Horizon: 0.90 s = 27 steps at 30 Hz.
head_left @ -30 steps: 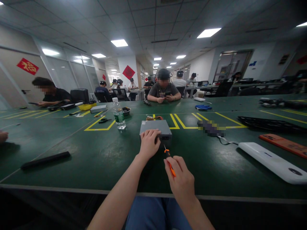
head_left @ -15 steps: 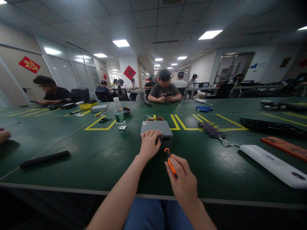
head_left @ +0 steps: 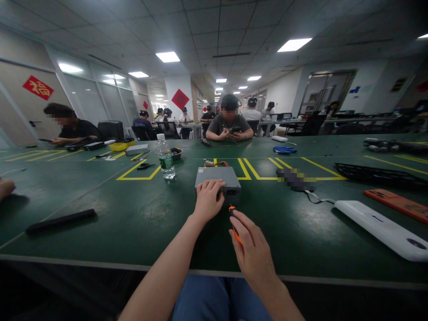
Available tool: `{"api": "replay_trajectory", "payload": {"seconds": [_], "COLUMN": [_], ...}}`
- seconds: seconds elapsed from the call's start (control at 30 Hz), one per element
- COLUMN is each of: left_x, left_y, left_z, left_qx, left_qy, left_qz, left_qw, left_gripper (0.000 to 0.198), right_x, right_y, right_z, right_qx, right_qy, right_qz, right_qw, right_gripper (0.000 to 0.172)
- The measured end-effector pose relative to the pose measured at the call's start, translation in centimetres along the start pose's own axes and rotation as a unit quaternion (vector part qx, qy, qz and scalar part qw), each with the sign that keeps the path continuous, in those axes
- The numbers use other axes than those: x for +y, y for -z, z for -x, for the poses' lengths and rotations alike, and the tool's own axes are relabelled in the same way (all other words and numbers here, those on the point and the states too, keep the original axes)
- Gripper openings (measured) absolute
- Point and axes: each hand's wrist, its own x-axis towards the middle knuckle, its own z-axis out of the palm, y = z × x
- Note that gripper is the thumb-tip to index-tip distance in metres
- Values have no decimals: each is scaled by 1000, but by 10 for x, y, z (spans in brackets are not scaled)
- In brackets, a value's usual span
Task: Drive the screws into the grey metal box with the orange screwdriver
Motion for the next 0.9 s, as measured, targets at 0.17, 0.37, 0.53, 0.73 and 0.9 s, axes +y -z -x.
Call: {"api": "replay_trajectory", "payload": {"seconds": [0.17,0.37,0.53,0.73,0.9], "left_x": [-1,0,-2,-2,0], "left_y": [0,0,-1,-2,-1], "left_z": [1,0,0,0,0], "left_qx": [2,-2,-7,-2,-1], "left_qy": [-9,-5,-6,-9,-9], "left_qz": [-5,-9,-11,-8,-9], "left_qw": [1000,1000,1000,1000,1000], "left_gripper": [31,32,31,33,31], "right_x": [6,-2,0,13,9], "right_y": [0,0,-2,4,1], "right_z": [-1,-1,-2,-7,-4], "right_qx": [29,-16,-3,7,1], "right_qy": [-43,-72,-17,-36,-44], "right_qz": [-11,-50,5,67,-37], "right_qw": [999,996,1000,997,998], "right_gripper": [16,13,15,21,26]}}
